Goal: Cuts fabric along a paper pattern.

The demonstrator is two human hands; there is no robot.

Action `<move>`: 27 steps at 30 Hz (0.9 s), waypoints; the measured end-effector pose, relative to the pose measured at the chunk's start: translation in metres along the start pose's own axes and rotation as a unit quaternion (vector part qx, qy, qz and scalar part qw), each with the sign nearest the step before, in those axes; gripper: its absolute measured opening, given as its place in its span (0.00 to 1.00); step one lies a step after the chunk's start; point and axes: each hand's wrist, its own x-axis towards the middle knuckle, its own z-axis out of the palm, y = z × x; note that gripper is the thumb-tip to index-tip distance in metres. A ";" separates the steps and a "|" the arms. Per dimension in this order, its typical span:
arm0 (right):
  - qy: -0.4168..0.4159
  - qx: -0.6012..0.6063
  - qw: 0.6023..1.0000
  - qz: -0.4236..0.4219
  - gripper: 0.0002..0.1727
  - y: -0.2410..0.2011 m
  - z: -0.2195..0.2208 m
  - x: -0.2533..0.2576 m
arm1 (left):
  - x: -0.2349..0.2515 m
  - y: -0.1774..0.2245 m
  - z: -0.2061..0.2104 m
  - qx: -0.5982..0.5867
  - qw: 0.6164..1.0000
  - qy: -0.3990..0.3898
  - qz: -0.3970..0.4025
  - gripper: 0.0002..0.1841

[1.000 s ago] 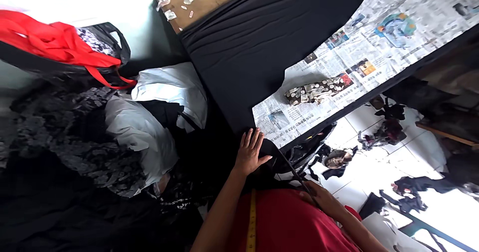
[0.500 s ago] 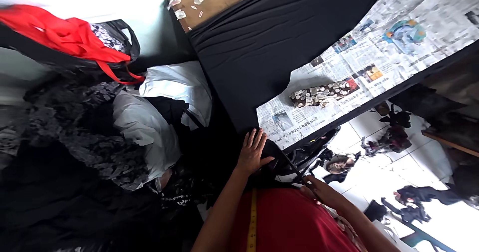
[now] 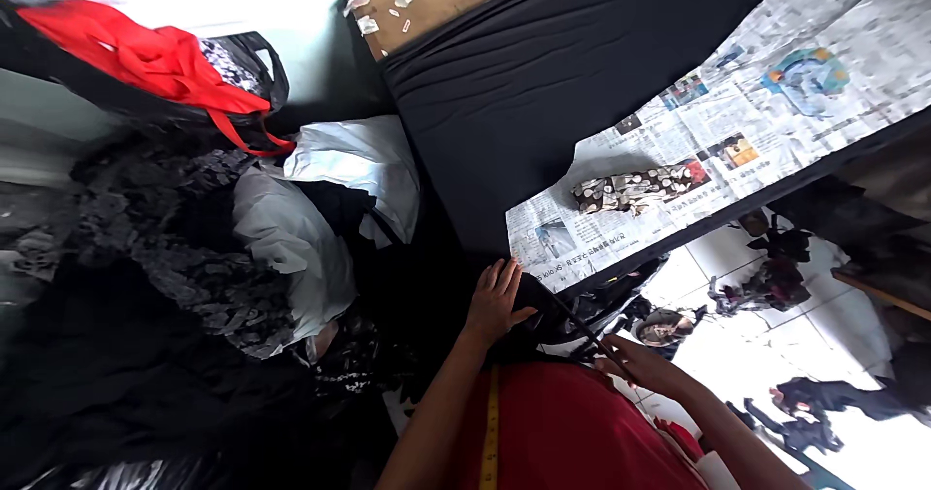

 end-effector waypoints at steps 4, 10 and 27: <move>-0.016 -0.005 1.000 0.002 0.42 -0.004 -0.008 0.007 | -0.001 0.001 0.002 0.004 1.000 0.001 -0.004 0.48; -0.002 -0.019 1.000 0.005 0.42 -0.003 -0.010 0.009 | -0.003 0.002 0.004 0.004 1.000 0.007 -0.010 0.47; -0.121 -0.005 0.991 0.057 0.38 -0.052 -0.052 -0.007 | 0.002 0.007 -0.007 -0.068 0.996 0.044 -0.043 0.55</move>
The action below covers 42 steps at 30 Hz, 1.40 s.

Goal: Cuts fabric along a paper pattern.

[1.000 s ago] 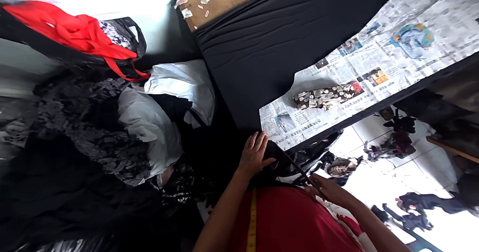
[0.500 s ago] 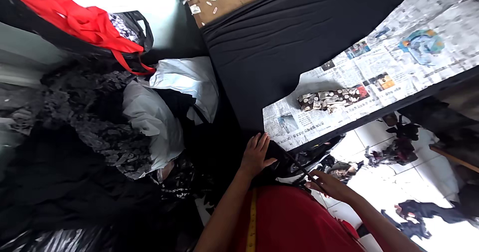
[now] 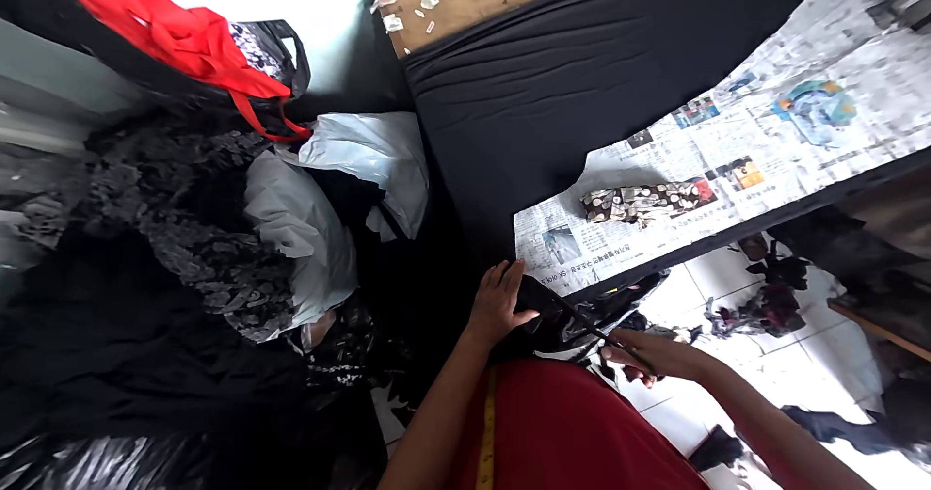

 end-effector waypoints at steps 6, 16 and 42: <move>0.012 -0.083 0.996 -0.026 0.37 0.023 -0.033 0.026 | -0.001 0.000 0.001 -0.028 0.999 0.011 -0.017 0.56; 0.004 -0.147 0.989 -0.024 0.35 0.006 -0.053 0.031 | -0.001 0.001 -0.002 -0.052 0.998 0.005 -0.039 0.56; -0.023 -0.250 0.968 -0.018 0.35 -0.030 -0.101 0.042 | 0.001 0.003 -0.003 -0.065 0.996 -0.003 -0.058 0.55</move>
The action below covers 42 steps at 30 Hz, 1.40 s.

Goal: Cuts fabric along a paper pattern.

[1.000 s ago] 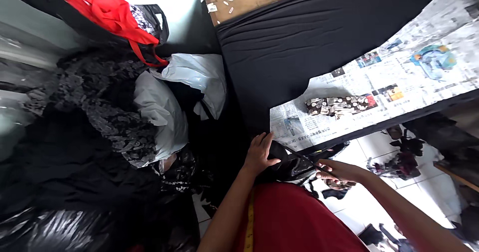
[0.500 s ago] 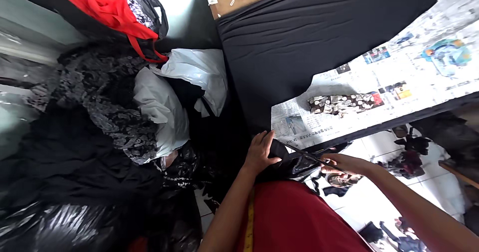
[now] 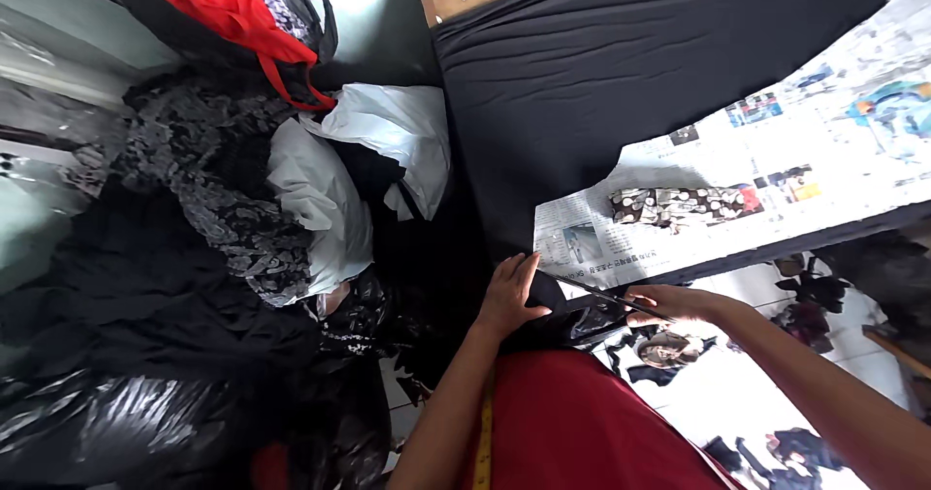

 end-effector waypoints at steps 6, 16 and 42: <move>0.045 -0.073 0.996 -0.024 0.40 0.011 -0.004 0.007 | 0.000 -0.003 0.003 0.002 1.000 0.002 0.003 0.55; 0.004 -0.101 0.995 -0.016 0.34 -0.015 -0.025 0.006 | 0.001 -0.001 0.001 0.010 1.000 0.001 0.004 0.55; 0.059 -0.149 0.987 0.007 0.40 -0.029 -0.010 0.010 | 0.000 -0.004 0.002 -0.006 1.000 0.001 0.007 0.56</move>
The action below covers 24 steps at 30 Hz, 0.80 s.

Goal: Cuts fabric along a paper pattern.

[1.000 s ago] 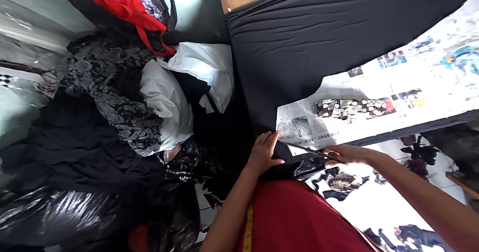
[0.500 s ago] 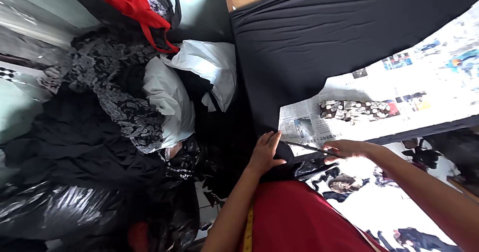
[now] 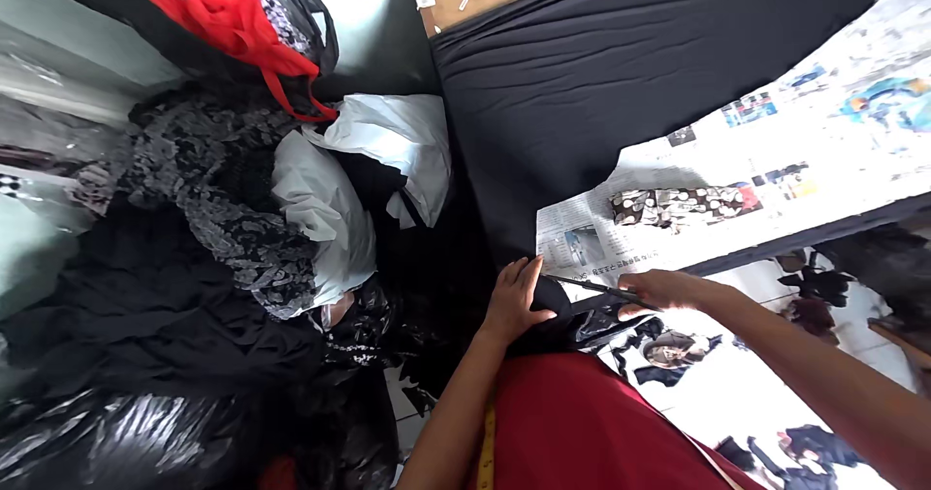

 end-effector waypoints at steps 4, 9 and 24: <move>0.014 0.082 0.996 0.036 0.43 -0.025 0.041 -0.017 | 0.005 -0.001 -0.010 -0.010 1.000 -0.015 0.002 0.45; 0.042 0.235 0.969 0.059 0.45 -0.061 0.103 -0.028 | 0.018 -0.004 -0.029 0.010 0.997 -0.080 0.011 0.35; 0.171 0.432 0.874 0.139 0.44 -0.181 0.177 -0.003 | 0.034 -0.052 -0.053 0.146 0.974 -0.163 0.059 0.45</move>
